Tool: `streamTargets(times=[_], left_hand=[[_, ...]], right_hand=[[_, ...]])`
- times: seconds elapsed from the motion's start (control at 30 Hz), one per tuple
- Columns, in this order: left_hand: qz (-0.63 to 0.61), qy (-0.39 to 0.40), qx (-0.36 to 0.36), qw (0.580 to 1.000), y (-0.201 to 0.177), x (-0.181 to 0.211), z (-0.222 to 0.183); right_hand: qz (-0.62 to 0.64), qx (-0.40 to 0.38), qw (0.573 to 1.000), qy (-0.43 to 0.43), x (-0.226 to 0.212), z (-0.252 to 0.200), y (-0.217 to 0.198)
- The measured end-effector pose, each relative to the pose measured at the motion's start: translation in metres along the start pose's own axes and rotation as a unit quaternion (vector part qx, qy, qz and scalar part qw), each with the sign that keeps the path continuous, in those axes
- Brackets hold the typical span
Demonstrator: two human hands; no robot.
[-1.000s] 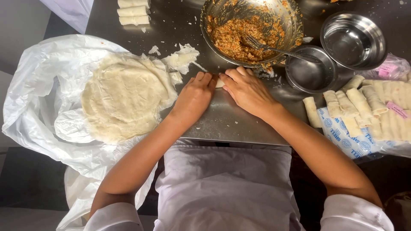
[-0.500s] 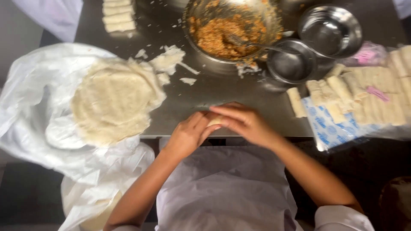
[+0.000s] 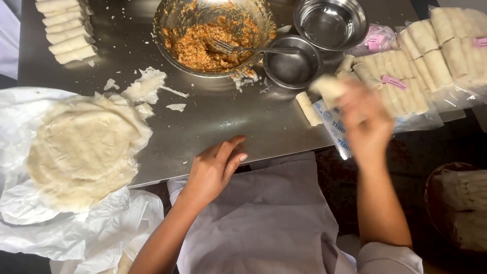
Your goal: Rolling savory filling into thin pastry wrappers to prepare spring rolls on a production line.
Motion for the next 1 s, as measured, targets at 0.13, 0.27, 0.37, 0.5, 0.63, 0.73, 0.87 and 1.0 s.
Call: streamTargets(times=[0.13,0.27,0.37,0.5,0.63,0.73,0.87,1.0], left_hand=[[-0.028,-0.005,-0.01,1.0,-0.005,0.001,0.006],[-0.033,-0.091,-0.013,0.995,0.002,-0.021,0.003],[-0.277,-0.205,-0.069,0.936,-0.013,-0.006,0.012],[-0.534,-0.136,-0.103,0.828,-0.044,0.05,0.026],[-0.571,-0.038,-0.221,0.79,-0.073,0.097,0.031],[-0.522,-0.037,-0.17,0.835,-0.08,0.087,0.027],[-0.438,-0.027,-0.11,0.892,-0.093,0.073,0.022],[-0.367,-0.026,-0.062,0.928,-0.09,0.063,0.015]], right_hand=[[-0.307,0.041,0.951,-0.014,0.031,0.008,-0.04],[-0.328,0.017,0.941,-0.078,-0.019,0.016,-0.031],[-0.236,-0.064,0.969,-0.033,-0.049,0.022,-0.013],[-0.109,-0.156,0.981,-0.048,-0.068,0.035,0.031],[-0.068,-0.19,0.979,-0.027,-0.069,0.032,0.059],[-0.06,-0.208,0.976,-0.02,-0.072,0.03,0.07],[-0.092,-0.209,0.974,0.004,-0.081,0.03,0.074],[-0.126,-0.214,0.969,0.019,-0.076,0.025,0.078]])
Point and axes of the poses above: each hand's wrist, its own z-axis towards the middle knuckle, its own y-axis out of the palm, x = y × z, the point moved 7 cm from there along z, towards the middle knuckle, and after that the axes turned 3 degrees about z, right-handed, at the moved point
